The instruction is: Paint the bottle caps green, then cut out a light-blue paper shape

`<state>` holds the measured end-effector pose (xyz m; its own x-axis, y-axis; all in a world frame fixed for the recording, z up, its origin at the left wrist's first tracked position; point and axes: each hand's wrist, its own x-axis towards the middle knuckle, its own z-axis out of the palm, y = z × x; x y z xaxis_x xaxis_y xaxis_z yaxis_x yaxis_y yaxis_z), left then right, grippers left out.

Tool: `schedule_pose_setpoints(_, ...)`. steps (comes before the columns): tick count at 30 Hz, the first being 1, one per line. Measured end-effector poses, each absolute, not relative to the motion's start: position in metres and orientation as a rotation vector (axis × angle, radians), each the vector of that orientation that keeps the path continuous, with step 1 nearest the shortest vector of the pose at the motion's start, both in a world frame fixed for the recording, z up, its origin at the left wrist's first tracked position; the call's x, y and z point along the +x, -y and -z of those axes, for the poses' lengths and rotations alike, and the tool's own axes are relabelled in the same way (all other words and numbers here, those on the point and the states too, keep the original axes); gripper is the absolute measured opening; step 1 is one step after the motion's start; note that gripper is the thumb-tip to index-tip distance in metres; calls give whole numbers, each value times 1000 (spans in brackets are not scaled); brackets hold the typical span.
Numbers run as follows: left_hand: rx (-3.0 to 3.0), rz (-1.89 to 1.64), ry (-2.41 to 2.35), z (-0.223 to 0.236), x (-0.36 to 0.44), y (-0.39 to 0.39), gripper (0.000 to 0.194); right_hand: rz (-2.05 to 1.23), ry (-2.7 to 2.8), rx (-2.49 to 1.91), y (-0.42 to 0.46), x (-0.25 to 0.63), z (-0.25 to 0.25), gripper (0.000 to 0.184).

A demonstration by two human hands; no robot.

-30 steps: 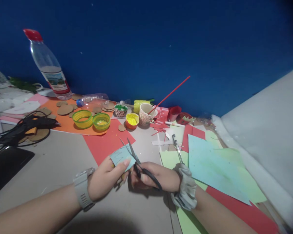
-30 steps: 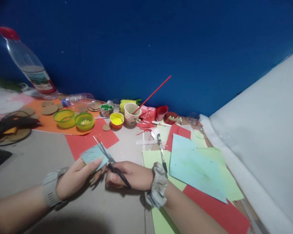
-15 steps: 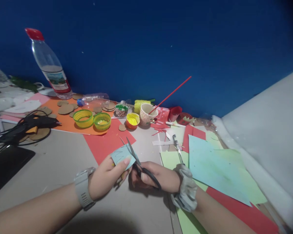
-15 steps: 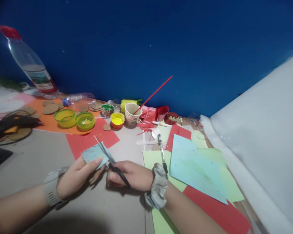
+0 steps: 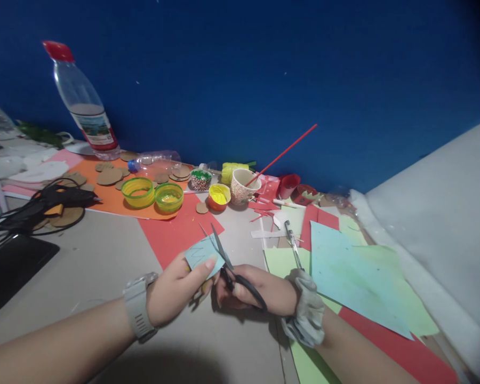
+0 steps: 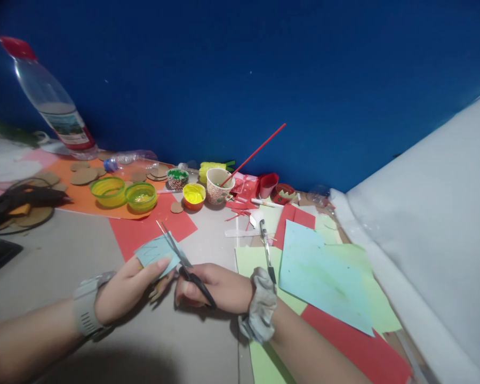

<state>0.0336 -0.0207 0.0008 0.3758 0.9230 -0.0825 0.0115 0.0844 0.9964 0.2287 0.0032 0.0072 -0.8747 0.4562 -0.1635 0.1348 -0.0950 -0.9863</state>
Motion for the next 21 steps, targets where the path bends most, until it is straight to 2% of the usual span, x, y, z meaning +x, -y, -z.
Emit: schedule_pose_setpoints(21,1301,-887,-931,4,33,21,41,-2097,1912,-721,-3,229,-8,58)
